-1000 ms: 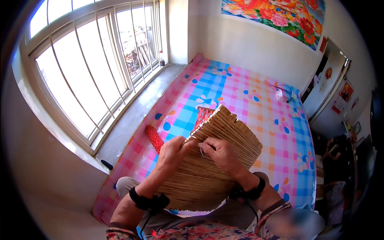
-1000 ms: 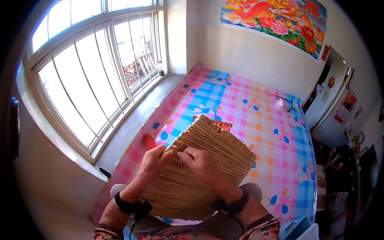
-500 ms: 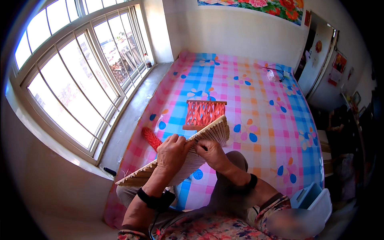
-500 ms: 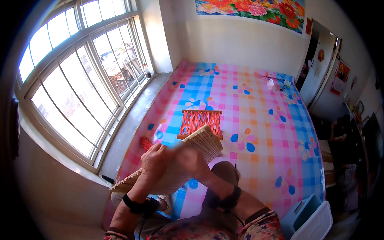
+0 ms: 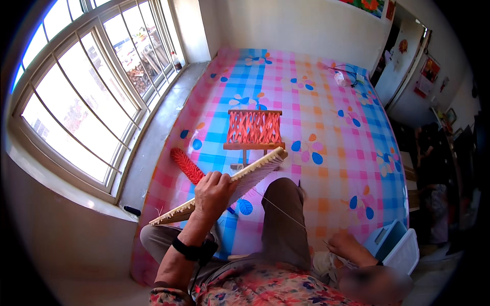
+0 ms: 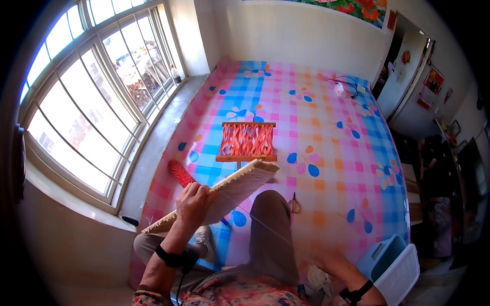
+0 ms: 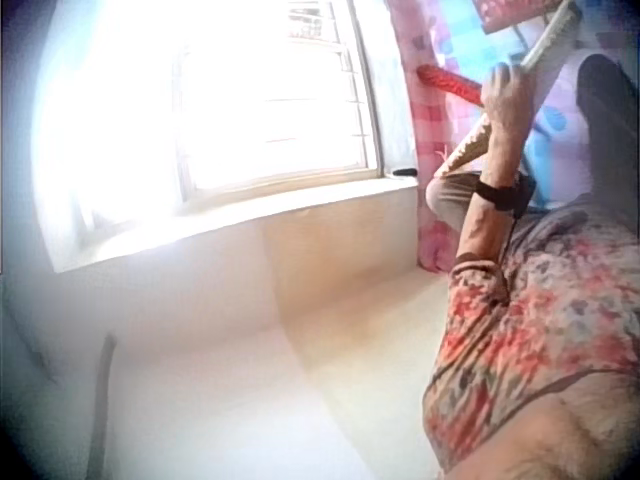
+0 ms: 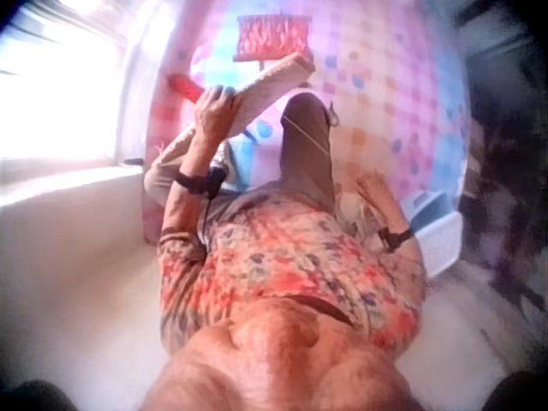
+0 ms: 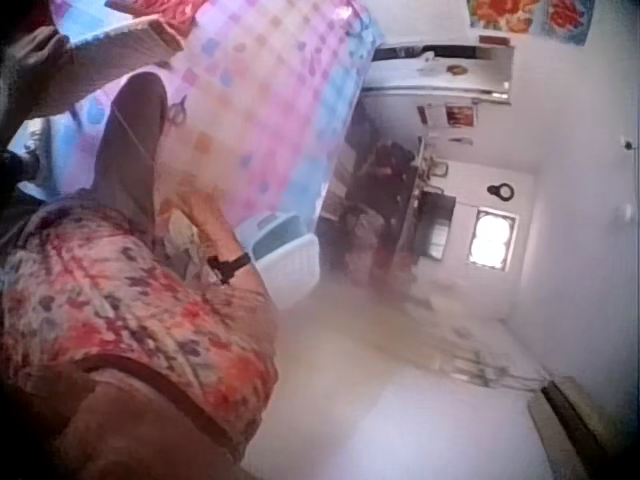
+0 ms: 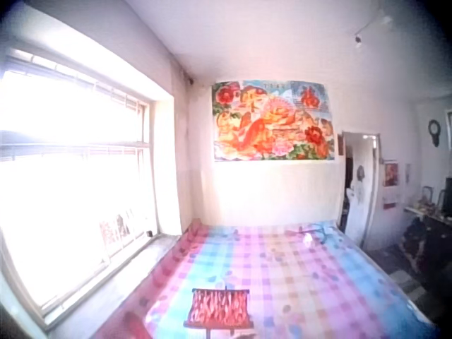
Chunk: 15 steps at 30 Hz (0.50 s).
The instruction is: The person weaves together thin bamboo strips using a white thread, passing the thread through and around the strips to secure them into a mat.
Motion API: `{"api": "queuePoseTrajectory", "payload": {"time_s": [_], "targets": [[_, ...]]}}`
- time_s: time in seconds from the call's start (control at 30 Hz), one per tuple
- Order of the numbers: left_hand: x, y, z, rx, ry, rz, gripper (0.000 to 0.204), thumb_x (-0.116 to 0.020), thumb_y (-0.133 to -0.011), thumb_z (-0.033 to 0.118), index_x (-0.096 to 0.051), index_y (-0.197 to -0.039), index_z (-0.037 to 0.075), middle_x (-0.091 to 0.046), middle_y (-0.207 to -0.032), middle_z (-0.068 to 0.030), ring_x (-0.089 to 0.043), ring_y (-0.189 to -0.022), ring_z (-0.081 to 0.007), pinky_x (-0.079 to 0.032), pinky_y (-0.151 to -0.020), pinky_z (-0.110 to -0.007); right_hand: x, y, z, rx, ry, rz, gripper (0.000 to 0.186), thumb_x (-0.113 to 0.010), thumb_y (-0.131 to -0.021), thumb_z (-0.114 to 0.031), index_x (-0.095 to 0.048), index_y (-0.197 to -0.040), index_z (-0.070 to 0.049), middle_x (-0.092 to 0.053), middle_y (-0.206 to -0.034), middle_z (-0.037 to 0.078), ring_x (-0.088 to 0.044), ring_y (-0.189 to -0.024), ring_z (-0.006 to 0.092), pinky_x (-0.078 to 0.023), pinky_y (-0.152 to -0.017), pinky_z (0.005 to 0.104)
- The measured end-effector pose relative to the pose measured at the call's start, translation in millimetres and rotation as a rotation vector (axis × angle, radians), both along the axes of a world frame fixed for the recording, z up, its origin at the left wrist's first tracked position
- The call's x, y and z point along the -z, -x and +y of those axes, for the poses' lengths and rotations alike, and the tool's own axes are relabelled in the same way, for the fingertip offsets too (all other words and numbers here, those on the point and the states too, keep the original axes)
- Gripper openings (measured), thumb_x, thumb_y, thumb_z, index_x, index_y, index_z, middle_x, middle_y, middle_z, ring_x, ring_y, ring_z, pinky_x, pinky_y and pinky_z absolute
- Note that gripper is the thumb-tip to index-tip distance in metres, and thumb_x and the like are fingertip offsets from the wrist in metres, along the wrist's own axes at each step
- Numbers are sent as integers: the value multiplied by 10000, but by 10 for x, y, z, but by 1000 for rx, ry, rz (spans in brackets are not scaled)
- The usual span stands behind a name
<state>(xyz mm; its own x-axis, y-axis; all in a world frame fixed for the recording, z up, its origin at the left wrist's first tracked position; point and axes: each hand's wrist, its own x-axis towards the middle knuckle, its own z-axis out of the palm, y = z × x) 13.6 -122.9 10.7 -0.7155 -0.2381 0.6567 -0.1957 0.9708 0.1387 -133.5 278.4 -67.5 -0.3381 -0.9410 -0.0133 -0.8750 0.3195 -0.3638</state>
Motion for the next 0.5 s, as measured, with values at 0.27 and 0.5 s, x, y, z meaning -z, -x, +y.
{"api": "queuePoseTrajectory", "payload": {"time_s": [0.27, 0.5], "targets": [[289, -102, 327, 147, -12, -71, 255, -730, -756, 210, -541, -832, 57, -481, -720, -62, -513, -658, -239, -420, -587, -368, 69, -29, -180, 166, -147, 88, 249, -674, -738, -91, -639, -980, -43, -590, -923, 177, -586, -885, 373, -488, -736, 435], [270, -108, 424, 157, -49, -104, 255, -717, -777, 221, -536, -834, 49, -483, -728, -66, -516, -667, -239, -401, -580, -364, -436, -499, -1765, 187, 516, -497, 330, -661, -853, -110, -571, -1151, 0, -616, -1040, 182, -618, -914, 331, -506, -816, 358]]}}
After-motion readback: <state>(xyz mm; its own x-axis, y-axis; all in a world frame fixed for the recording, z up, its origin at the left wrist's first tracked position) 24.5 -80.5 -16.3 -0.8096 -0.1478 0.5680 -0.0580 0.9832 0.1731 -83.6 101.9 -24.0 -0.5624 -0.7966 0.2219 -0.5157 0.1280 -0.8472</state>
